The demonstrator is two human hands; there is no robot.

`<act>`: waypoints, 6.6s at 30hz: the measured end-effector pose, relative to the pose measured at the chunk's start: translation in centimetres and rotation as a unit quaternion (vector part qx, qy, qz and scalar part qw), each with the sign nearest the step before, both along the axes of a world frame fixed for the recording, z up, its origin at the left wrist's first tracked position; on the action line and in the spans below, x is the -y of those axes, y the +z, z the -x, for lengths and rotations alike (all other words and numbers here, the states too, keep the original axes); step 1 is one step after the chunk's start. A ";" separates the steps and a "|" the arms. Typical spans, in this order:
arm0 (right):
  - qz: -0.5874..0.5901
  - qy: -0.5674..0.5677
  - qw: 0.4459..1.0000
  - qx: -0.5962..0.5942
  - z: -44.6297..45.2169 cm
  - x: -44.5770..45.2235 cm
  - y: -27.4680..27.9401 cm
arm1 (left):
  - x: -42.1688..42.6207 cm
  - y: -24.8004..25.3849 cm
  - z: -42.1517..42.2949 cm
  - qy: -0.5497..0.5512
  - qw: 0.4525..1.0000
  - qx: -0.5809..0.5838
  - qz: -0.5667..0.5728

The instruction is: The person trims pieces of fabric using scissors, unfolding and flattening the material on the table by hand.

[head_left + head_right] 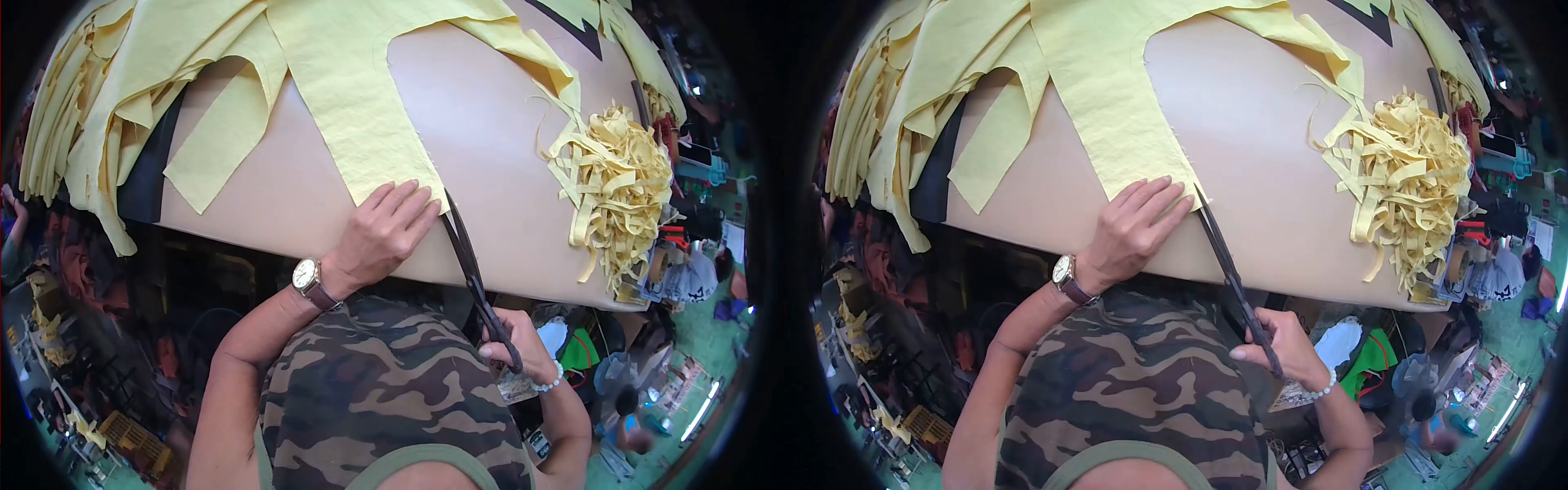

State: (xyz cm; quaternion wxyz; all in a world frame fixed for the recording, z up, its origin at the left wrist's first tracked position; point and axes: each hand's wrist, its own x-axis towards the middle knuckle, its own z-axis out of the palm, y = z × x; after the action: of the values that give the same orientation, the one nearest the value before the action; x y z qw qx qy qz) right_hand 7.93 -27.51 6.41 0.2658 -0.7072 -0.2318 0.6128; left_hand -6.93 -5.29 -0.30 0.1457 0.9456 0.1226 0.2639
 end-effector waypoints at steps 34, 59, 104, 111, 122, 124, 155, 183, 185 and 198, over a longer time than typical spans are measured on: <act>-0.025 -0.024 0.999 0.014 0.8 -2.0 -0.6 | 0.0 0.1 0.2 -0.008 1.000 0.010 0.005; 0.001 -0.038 0.999 0.021 0.9 -2.3 -0.6 | -0.1 0.0 0.1 -0.015 1.000 0.013 0.015; -0.020 -0.063 0.998 0.024 1.9 -3.7 -1.5 | 0.5 0.7 1.6 0.004 0.986 -0.046 0.158; 0.006 -0.086 0.996 -0.003 2.2 -5.0 -1.3 | 0.5 0.9 1.9 -0.008 0.983 -0.027 0.182; -0.002 -0.088 0.996 -0.001 2.4 -4.9 -1.4 | 0.6 0.9 2.1 -0.019 0.981 -0.020 0.192; 0.001 -0.091 0.996 -0.006 2.3 -5.3 -1.4 | 0.7 0.8 2.1 -0.023 0.981 -0.017 0.194; -0.011 -0.078 0.997 -0.024 1.7 -6.7 -1.3 | 0.7 1.0 3.1 -0.053 0.970 -0.008 0.237; 0.001 -0.072 0.997 -0.012 1.7 -7.5 -1.0 | 0.7 0.8 3.4 -0.062 0.967 0.026 0.248; -0.007 -0.080 0.997 -0.020 1.7 -7.8 -1.2 | 0.7 0.9 3.5 -0.065 0.966 0.030 0.248; -0.018 -0.069 0.997 -0.013 1.8 -8.3 -1.2 | 0.7 0.9 3.7 -0.074 0.964 0.031 0.253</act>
State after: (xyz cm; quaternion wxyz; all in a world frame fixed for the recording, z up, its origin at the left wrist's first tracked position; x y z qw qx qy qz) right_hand 6.18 -19.18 5.22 0.3229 -0.7087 -0.1904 0.5976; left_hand -10.62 -5.99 0.61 0.4032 0.8757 0.1105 0.2416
